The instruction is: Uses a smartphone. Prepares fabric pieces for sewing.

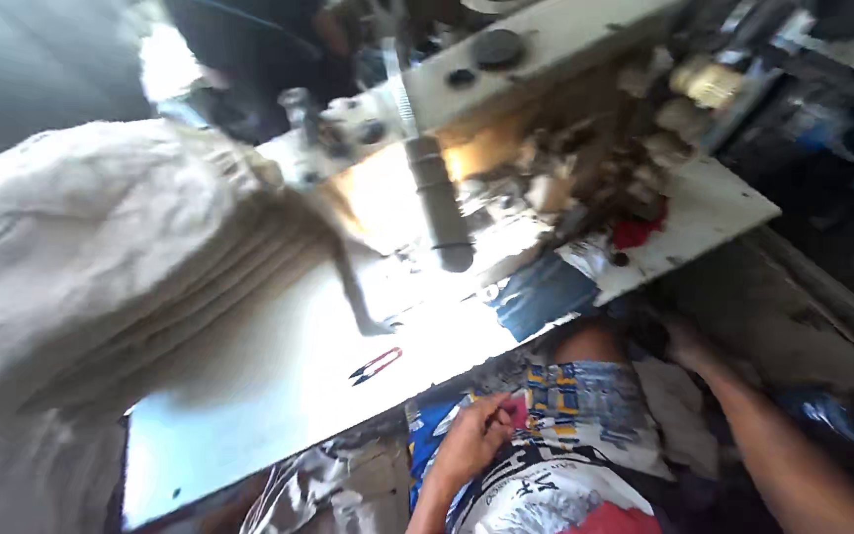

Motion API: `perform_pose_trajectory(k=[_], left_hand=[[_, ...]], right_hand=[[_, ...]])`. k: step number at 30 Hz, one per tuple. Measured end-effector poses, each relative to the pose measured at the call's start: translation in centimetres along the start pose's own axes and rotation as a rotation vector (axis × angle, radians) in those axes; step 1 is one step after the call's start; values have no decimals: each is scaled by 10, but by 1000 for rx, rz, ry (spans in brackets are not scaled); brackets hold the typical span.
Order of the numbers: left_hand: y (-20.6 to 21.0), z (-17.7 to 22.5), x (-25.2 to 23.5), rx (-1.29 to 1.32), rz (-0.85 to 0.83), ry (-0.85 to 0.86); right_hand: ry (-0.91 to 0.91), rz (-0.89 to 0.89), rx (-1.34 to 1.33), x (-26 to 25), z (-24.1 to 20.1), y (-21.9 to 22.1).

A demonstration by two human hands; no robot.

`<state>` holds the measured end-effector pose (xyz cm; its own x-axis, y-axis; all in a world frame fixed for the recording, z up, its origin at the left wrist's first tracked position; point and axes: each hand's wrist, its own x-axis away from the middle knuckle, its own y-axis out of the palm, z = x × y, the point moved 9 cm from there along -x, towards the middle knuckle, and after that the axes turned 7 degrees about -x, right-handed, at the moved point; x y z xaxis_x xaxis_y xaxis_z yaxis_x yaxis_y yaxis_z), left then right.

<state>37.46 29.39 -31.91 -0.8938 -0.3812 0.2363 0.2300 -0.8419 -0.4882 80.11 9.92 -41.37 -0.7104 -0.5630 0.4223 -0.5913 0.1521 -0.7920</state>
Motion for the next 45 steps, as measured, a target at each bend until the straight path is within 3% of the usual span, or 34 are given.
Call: perform_pose_trajectory(k=[5, 8, 10, 13, 17, 22, 25, 28, 32, 36, 38, 41, 43, 45], left_hand=[[-33, 48, 36, 75, -120, 175], [-70, 71, 59, 41, -5, 261], [-104, 75, 71, -2, 206, 244], [-157, 69, 91, -25, 574, 185], [-218, 69, 112, -84, 937, 219], [-306, 84, 119, -365, 1105, 77], [-364, 93, 113, -497, 1150, -33], [-418, 105, 101, -590, 1228, -95], [-492, 123, 60, -688, 1234, -107], [-555, 102, -1, -704, 1152, -317], [-564, 93, -28, -698, 1059, -501], [-545, 123, -49, -773, 754, -827], [-549, 129, -61, -837, 715, -955], [-578, 105, -80, -880, 803, -997]], right_hand=[[2, -85, 51, 9, -7, 1], [-91, -256, 74, 46, -60, -12], [-300, -463, 12, 87, -122, -21], [-822, -664, -316, 161, -237, -22], [-1409, -440, -540, 233, -380, -1], [-1683, -162, -212, 254, -482, 76], [-1682, -34, -16, 248, -495, 104], [-1637, -10, 54, 245, -478, 112], [-1577, -8, 22, 236, -457, 111], [-1517, 64, -139, 225, -439, 89], [-1461, 75, -168, 214, -432, 76], [-1439, 85, -144, 196, -428, 61], [-1434, 53, -141, 183, -425, 58], [-1404, 21, -133, 174, -420, 64]])
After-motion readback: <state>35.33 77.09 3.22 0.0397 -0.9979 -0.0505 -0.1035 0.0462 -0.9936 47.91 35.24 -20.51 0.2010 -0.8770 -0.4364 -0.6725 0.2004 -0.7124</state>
